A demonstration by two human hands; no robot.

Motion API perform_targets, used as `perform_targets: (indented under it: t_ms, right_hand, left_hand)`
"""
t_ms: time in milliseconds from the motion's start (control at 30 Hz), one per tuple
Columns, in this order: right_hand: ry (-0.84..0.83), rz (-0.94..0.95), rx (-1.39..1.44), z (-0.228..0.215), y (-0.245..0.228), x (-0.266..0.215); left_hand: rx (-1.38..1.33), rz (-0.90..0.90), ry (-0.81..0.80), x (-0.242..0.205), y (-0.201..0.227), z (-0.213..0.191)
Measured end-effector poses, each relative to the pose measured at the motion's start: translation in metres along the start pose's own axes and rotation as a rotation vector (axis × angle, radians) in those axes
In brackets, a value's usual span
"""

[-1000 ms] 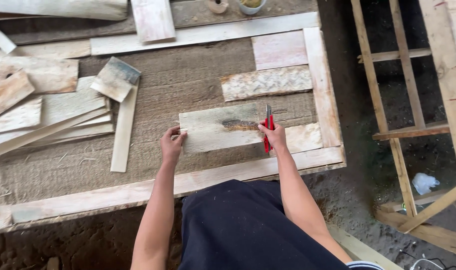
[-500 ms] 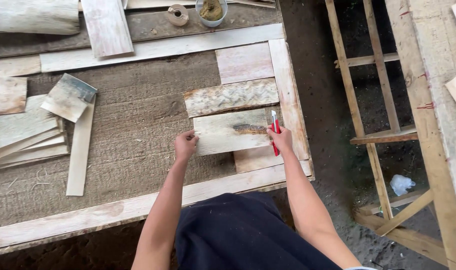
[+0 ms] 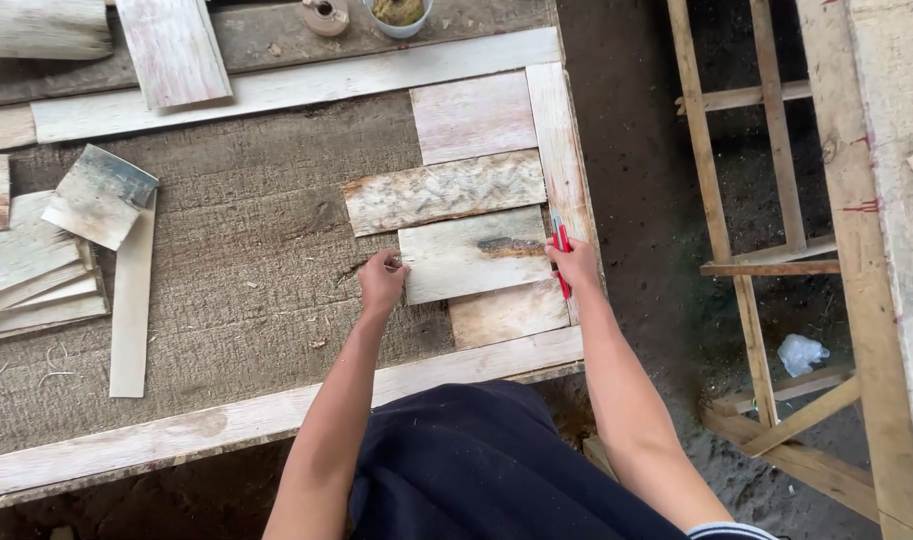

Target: Cutting thin wood veneer pieces with a utility knife and arranging them on a wooden frame

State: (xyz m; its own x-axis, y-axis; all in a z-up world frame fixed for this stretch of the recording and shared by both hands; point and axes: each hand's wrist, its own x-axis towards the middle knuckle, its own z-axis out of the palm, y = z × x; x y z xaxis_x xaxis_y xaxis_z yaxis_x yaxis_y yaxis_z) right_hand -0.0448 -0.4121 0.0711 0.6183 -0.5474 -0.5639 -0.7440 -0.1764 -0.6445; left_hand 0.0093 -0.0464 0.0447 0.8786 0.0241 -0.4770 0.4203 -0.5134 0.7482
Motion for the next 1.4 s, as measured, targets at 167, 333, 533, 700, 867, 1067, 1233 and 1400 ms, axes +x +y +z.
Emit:
perform_targets:
  t_ms: [167, 333, 533, 700, 867, 1067, 1233, 1400]
  right_hand:
    - [-0.005, 0.013, -0.038, -0.003, -0.001, 0.004]
    - [-0.004, 0.014, -0.042, -0.007, -0.004, 0.004]
    - [0.017, 0.003, -0.119, 0.001, 0.008, 0.016]
    - [0.026, -0.013, -0.123, 0.005, 0.020, 0.027]
    - [0.027, -0.025, -0.101, 0.001, 0.017, 0.023]
    - [0.019, -0.036, -0.075, -0.002, 0.016, 0.018]
    - [0.016, -0.030, -0.056, -0.004, 0.009, 0.011]
    - [0.002, -0.032, -0.054, -0.004, 0.006, 0.008]
  left_hand:
    - [0.011, -0.019, -0.019, -0.005, 0.009, 0.001]
    - [0.016, -0.037, -0.052, -0.004, 0.005, 0.008]
    - [0.014, -0.017, -0.033, -0.005, -0.003, 0.012]
    - [0.047, 0.030, -0.045, 0.000, -0.015, 0.021]
    - [0.023, 0.036, -0.051, 0.002, -0.016, 0.024]
    - [0.014, 0.047, -0.056, 0.004, -0.022, 0.026]
    - [-0.018, 0.043, -0.071, 0.003, -0.021, 0.024]
    - [0.002, 0.045, -0.083, 0.002, -0.021, 0.023]
